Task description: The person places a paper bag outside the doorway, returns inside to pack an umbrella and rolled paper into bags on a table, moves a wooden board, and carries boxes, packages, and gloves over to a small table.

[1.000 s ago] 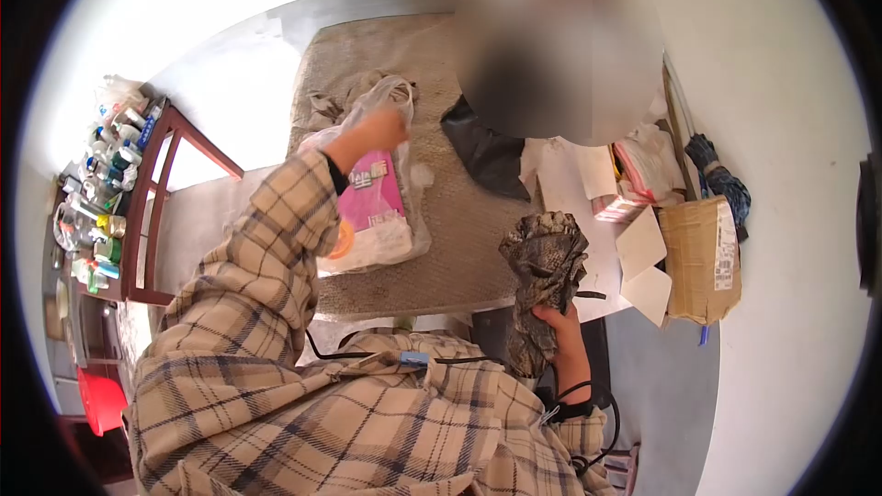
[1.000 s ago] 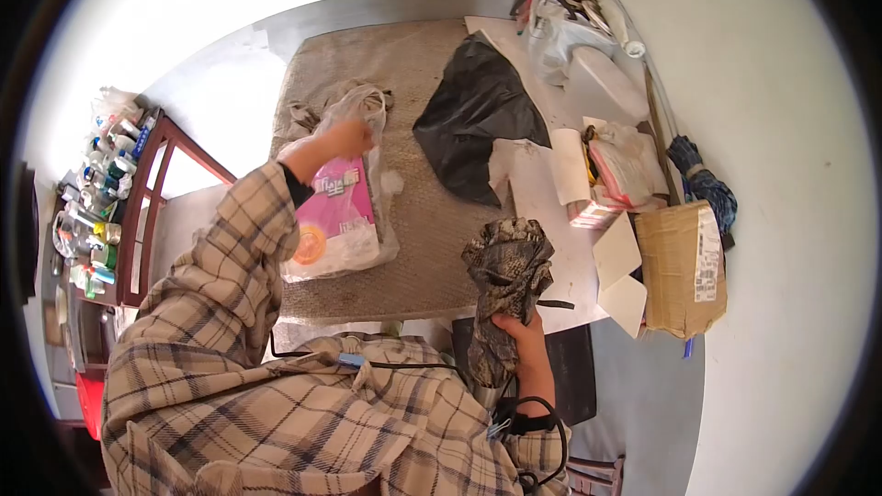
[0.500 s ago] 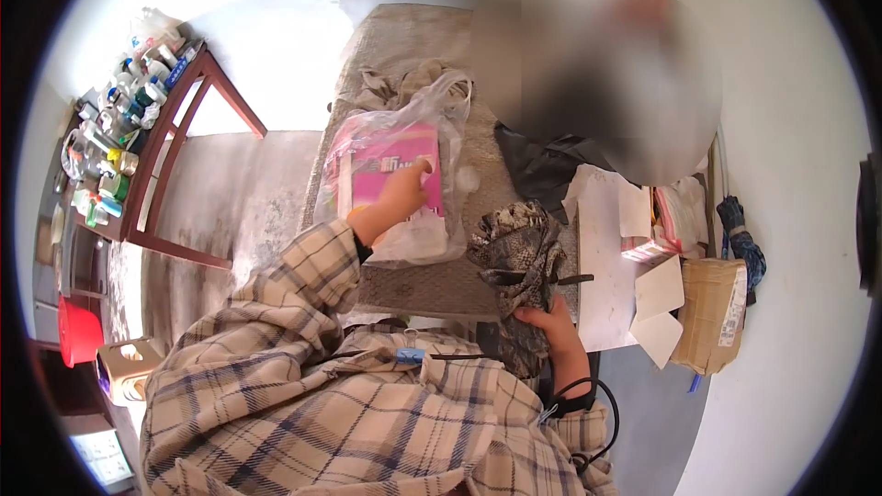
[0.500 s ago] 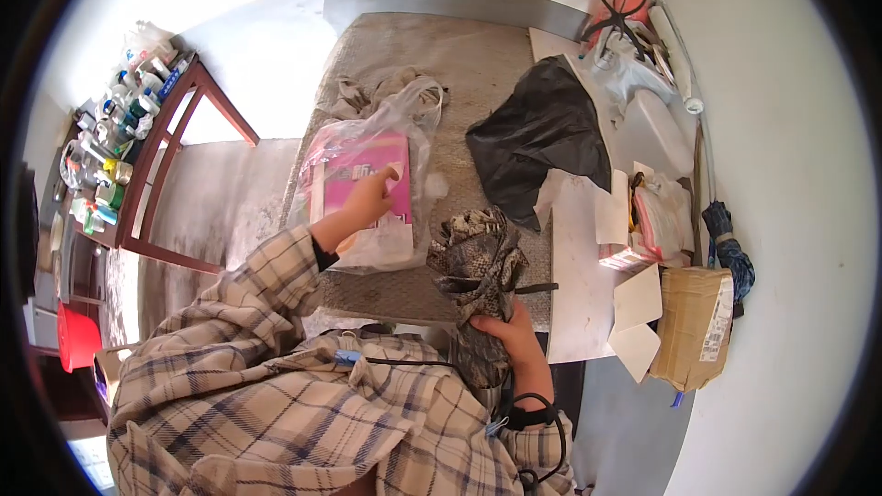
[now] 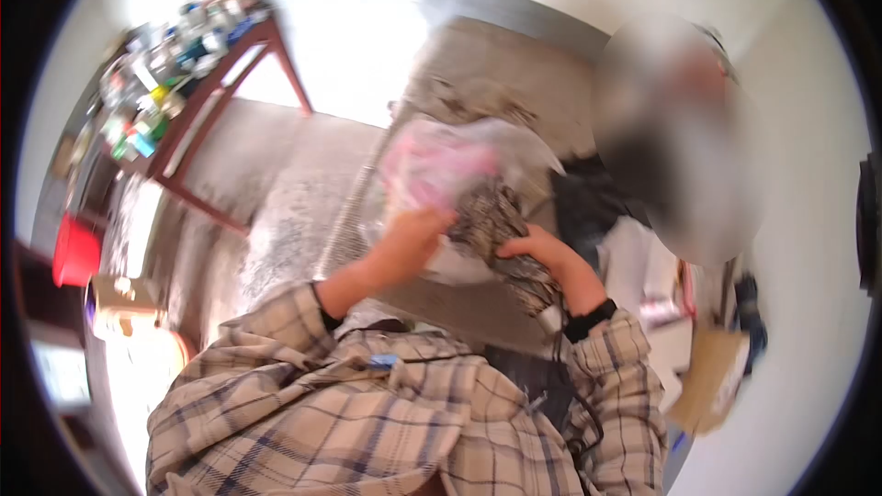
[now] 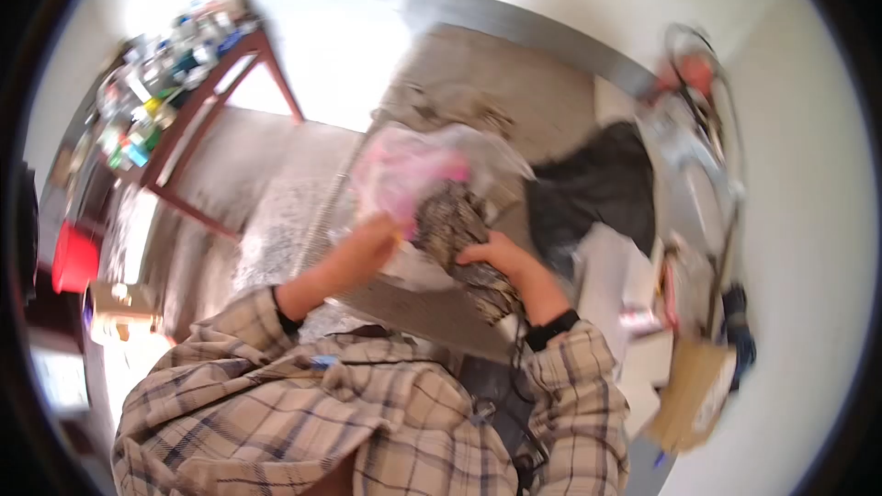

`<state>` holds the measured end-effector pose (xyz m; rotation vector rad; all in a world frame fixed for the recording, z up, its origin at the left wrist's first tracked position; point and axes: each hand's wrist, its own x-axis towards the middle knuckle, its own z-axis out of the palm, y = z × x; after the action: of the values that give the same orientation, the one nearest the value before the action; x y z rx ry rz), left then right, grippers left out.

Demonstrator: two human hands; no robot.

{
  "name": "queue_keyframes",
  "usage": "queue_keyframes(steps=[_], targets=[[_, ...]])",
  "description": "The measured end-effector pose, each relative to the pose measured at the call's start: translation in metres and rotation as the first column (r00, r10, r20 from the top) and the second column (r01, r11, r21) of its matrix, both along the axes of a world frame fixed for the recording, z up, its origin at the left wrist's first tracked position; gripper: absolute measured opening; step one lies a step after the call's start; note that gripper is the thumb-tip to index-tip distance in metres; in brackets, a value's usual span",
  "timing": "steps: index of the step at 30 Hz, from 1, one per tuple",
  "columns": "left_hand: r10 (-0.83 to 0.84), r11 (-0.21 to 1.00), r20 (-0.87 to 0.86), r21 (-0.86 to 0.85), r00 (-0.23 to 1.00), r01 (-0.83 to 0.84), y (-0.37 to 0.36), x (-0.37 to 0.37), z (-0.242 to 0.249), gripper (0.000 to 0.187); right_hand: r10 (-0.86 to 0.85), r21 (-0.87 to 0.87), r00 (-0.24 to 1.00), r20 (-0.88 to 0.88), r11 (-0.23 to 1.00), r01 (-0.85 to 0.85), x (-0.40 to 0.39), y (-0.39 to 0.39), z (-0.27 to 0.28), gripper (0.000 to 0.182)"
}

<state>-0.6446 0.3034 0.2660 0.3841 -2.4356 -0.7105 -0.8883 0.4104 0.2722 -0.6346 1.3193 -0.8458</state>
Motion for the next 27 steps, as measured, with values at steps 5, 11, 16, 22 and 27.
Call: queue_keyframes(steps=[5,11,16,22,27], targets=[[-0.049,0.992,0.094,0.122,0.994,0.037,0.027,0.007,0.000,0.035,0.006,-0.238,0.994,0.113,0.971,0.021,0.006,-0.062,-0.003,0.036],[-0.178,0.919,-0.054,0.348,0.982,0.186,0.046,-0.012,-0.005,0.036,-0.185,-0.066,0.789,0.586,0.959,0.274,0.045,-0.129,-0.050,0.046],[0.037,0.894,-0.211,0.444,0.977,0.062,0.029,-0.010,0.020,0.025,-0.060,-0.104,0.887,0.458,0.987,0.121,0.074,-0.116,-0.095,0.045],[0.183,0.917,-0.261,0.392,0.948,-0.068,0.011,-0.009,0.010,0.021,0.123,-0.191,0.959,0.254,0.979,-0.075,0.089,-0.114,-0.122,0.045],[0.080,0.881,-0.222,0.472,0.972,0.036,-0.022,-0.016,0.000,0.028,0.036,-0.284,0.975,-0.221,0.954,-0.099,0.063,-0.126,-0.106,0.040]])
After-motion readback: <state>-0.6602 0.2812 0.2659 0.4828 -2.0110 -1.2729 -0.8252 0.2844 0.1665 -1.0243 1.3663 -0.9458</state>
